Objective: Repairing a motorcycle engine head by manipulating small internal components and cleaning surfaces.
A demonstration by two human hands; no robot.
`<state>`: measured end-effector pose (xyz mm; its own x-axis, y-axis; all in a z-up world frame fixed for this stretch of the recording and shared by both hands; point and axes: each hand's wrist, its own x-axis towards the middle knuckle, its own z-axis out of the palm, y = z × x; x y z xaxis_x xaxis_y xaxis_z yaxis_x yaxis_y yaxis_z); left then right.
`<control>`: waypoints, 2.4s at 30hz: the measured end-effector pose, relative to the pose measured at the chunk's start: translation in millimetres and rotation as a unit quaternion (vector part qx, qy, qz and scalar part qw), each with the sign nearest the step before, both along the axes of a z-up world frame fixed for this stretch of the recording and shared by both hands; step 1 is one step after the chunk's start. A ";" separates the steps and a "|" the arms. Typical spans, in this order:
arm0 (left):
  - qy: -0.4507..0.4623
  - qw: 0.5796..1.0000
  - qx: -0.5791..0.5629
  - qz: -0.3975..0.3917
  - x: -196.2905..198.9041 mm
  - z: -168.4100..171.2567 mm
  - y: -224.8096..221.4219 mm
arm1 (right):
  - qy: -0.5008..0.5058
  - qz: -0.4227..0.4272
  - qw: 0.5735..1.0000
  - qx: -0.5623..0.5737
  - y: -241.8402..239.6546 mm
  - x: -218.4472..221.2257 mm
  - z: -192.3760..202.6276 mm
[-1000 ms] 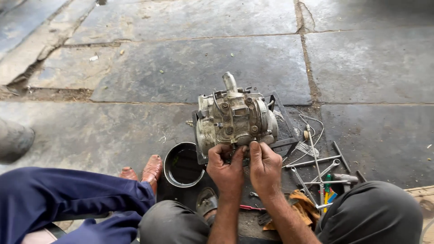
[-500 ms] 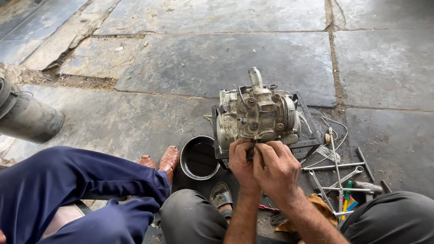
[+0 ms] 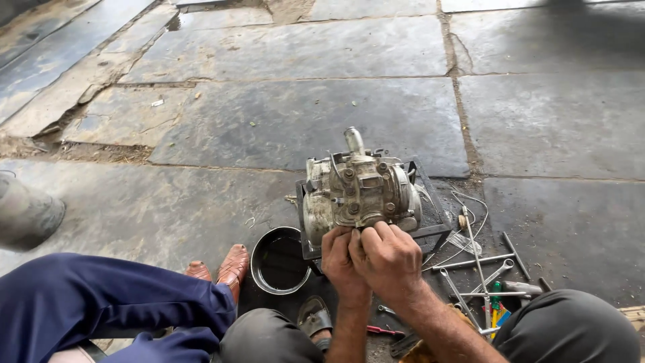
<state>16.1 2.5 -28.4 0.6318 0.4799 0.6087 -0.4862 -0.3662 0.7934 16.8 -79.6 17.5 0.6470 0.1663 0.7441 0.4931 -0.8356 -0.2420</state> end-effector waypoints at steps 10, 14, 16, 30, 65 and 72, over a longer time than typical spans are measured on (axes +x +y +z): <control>-0.040 0.997 0.065 0.011 1.5 -2.0 -0.7 | 0.061 0.025 0.998 0.021 0.8 -12.4 17.3; -0.010 1.000 0.010 -0.011 1.3 -8.4 -1.9 | 0.050 0.011 0.999 -0.001 -2.3 -7.1 1.5; -0.010 1.000 0.012 -0.012 0.4 -4.2 -2.7 | 0.067 0.008 0.998 -0.013 -13.4 -7.6 -4.4; 0.066 0.997 -0.012 -0.048 -16.2 34.6 -4.8 | -0.016 0.112 0.986 0.123 -57.4 -2.4 -6.7; 0.153 0.981 0.117 -0.003 -29.7 71.8 8.0 | 0.029 0.093 0.979 0.176 -42.5 3.6 -28.4; 0.249 0.965 0.059 -0.057 -22.4 67.6 11.8 | 0.024 0.079 0.977 0.194 -42.1 4.3 -24.9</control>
<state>-6.3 14.3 39.3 0.9046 0.3367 0.2614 -0.0970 -0.4345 0.8954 21.1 -121.7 -7.4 0.6722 -0.0226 0.7400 0.5881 -0.5908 -0.5523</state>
